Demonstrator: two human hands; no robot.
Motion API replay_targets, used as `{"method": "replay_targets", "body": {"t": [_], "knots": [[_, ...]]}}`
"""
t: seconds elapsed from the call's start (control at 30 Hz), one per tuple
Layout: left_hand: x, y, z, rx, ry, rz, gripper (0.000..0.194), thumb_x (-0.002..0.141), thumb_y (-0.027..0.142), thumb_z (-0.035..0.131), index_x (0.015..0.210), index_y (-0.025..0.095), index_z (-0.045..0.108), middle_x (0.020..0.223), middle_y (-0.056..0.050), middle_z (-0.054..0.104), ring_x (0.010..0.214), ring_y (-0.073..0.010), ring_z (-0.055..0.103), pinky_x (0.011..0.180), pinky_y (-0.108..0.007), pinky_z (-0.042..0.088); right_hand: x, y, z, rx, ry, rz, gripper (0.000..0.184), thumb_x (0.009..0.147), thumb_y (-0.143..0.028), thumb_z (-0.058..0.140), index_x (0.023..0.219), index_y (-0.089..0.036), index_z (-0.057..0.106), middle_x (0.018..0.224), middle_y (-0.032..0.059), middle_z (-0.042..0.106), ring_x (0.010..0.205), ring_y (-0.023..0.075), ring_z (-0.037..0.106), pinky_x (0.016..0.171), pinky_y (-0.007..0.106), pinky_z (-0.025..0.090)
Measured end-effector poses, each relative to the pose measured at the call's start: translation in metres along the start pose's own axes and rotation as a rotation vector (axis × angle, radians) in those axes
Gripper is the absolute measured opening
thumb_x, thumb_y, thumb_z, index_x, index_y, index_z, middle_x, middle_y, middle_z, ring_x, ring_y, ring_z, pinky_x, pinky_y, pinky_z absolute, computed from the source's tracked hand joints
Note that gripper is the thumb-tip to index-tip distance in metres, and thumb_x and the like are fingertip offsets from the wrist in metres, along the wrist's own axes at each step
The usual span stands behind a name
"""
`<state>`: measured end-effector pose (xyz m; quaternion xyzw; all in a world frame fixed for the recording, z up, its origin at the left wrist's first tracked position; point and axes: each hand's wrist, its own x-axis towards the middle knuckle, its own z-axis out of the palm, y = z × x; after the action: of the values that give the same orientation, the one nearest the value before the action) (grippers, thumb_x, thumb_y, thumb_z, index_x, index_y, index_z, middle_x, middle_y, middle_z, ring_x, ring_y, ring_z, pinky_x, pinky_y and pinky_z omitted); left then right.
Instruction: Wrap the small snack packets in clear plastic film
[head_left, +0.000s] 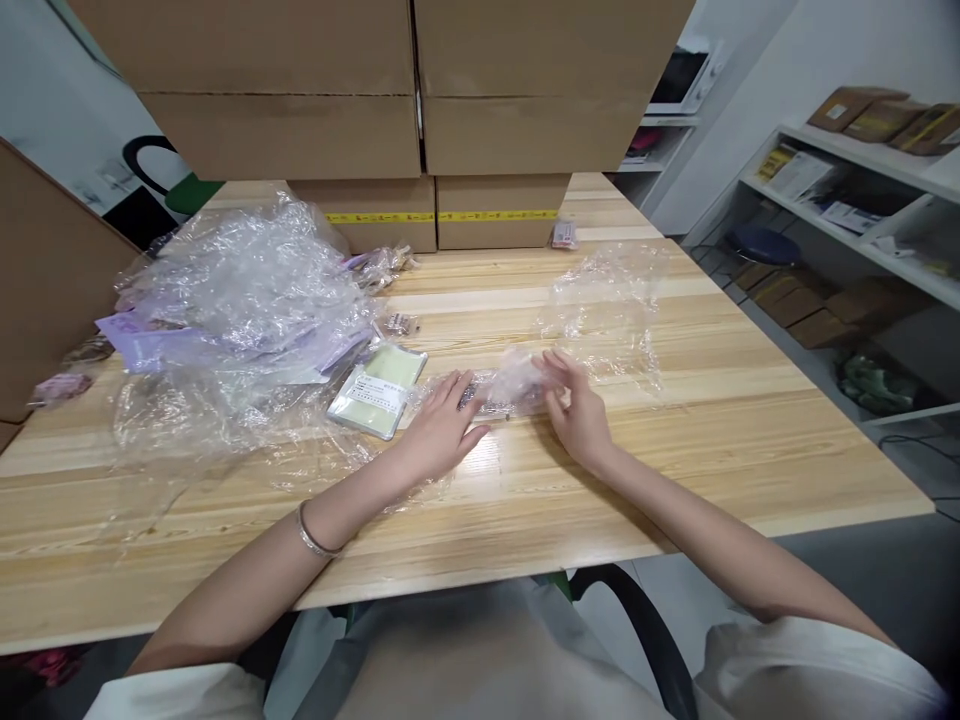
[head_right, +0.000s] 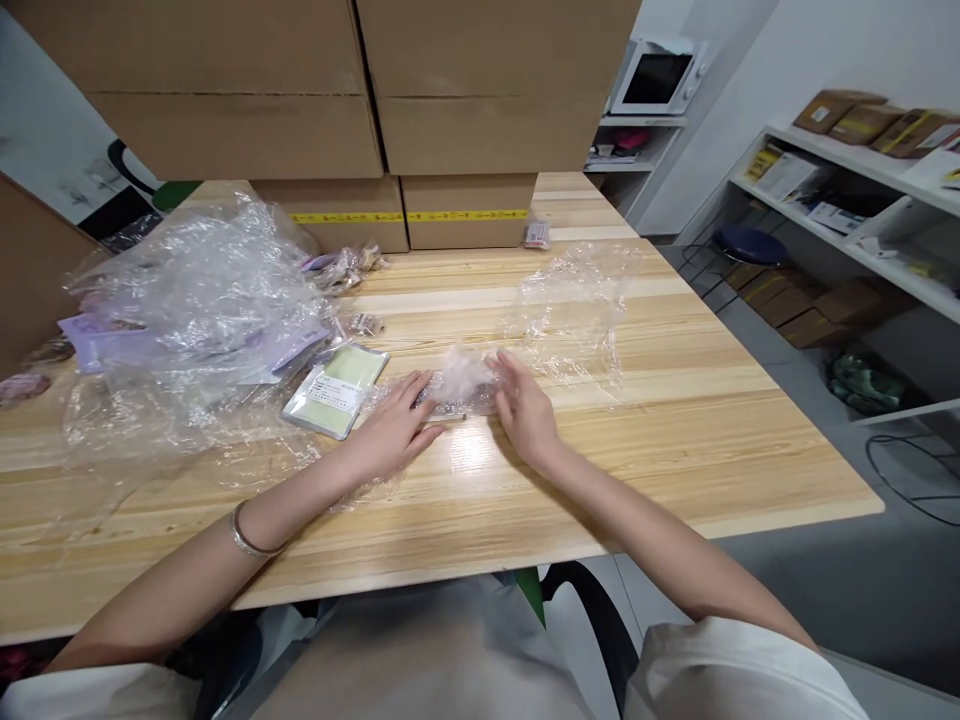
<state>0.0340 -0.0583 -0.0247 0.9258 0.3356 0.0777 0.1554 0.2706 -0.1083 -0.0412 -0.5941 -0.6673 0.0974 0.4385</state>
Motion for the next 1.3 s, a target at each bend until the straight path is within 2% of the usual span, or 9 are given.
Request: {"method": "replay_targets", "body": {"t": [0.13,0.23,0.4,0.57,0.87,0.97,1.1,1.2,1.3], "knots": [[-0.001,-0.005,-0.012,0.082,-0.04,0.019,0.053,0.095,0.025,0.046,0.144,0.006,0.043,0.159,-0.021,0.031,0.149,-0.0321,0.025,0.122,-0.047,0.024,0.009,-0.001,-0.001,-0.28,-0.214,-0.462,0.038,0.093,-0.014,0.046,0.127,-0.019,0.06,0.133,0.0111,0.064,0.135,0.0289,0.05,0.111,0.051,0.043],[-0.006,-0.014,-0.026,0.231,-0.029,-0.03,0.07,0.084,0.015,0.053,0.151,0.007,0.034,0.155,-0.019,0.039,0.148,-0.0361,0.024,0.122,-0.053,0.018,0.008,0.002,-0.004,-0.42,-0.28,-0.521,0.031,0.094,-0.025,0.053,0.121,-0.016,0.066,0.136,0.0123,0.062,0.131,0.0299,0.053,0.11,0.046,0.046],[-0.01,-0.027,-0.049,0.379,0.005,-0.107,0.048,0.085,0.007,0.046,0.132,0.013,0.058,0.116,-0.017,0.064,0.114,-0.0373,0.052,0.099,-0.056,0.039,0.004,-0.002,-0.004,-0.537,-0.367,-0.45,0.039,0.099,-0.041,0.051,0.126,-0.018,0.065,0.136,0.012,0.062,0.13,0.0308,0.054,0.105,0.046,0.048],[-0.004,-0.017,-0.058,0.113,0.215,-0.147,0.025,0.091,0.018,0.052,0.111,0.015,0.067,0.109,-0.012,0.056,0.097,-0.0273,0.057,0.085,-0.044,0.05,0.007,-0.009,0.007,-0.469,-0.311,-0.369,0.032,0.1,-0.034,0.048,0.096,-0.019,0.075,0.124,0.0112,0.067,0.123,0.0306,0.056,0.107,0.048,0.046],[0.05,0.03,0.001,-0.125,0.433,0.221,0.021,0.099,0.02,0.045,0.118,0.016,0.053,0.108,-0.01,0.059,0.099,-0.0219,0.061,0.087,-0.039,0.055,0.003,0.002,0.022,-0.067,-0.211,-0.012,0.018,0.09,-0.029,0.059,0.083,-0.02,0.073,0.092,0.01,0.073,0.096,0.0303,0.066,0.089,0.049,0.053],[0.052,0.033,0.006,-0.068,0.365,0.303,0.02,0.101,0.023,0.042,0.105,0.014,0.06,0.111,-0.013,0.062,0.106,-0.0246,0.062,0.092,-0.042,0.054,0.001,0.012,0.022,0.024,-0.158,0.109,0.022,0.087,-0.034,0.062,0.103,-0.02,0.067,0.094,0.0088,0.071,0.085,0.0253,0.068,0.077,0.042,0.057],[0.043,0.033,0.004,0.056,0.319,0.312,0.025,0.098,0.023,0.044,0.108,0.012,0.064,0.132,-0.019,0.057,0.128,-0.0305,0.053,0.11,-0.054,0.042,0.002,0.016,0.007,0.105,-0.058,-0.005,0.084,0.082,-0.045,0.07,0.15,-0.024,0.025,0.145,0.0183,0.047,0.131,0.0307,0.051,0.103,0.05,0.047],[0.041,0.033,0.007,0.051,0.242,0.339,0.039,0.092,0.021,0.049,0.128,0.008,0.055,0.142,-0.02,0.052,0.143,-0.0312,0.038,0.122,-0.052,0.025,-0.003,0.014,-0.01,-0.064,-0.309,-0.253,0.083,0.09,-0.038,0.061,0.157,-0.028,0.013,0.162,0.013,0.025,0.15,0.0308,0.022,0.119,0.056,0.027],[0.044,0.034,0.016,-0.047,0.158,0.321,0.065,0.081,0.021,0.057,0.14,0.003,0.04,0.15,-0.024,0.043,0.148,-0.0325,0.027,0.123,-0.051,0.022,-0.009,0.015,-0.018,-0.146,-0.477,-0.335,0.085,0.094,-0.039,0.055,0.16,-0.022,0.005,0.164,0.0137,0.019,0.15,0.0306,0.023,0.119,0.054,0.029]]}}
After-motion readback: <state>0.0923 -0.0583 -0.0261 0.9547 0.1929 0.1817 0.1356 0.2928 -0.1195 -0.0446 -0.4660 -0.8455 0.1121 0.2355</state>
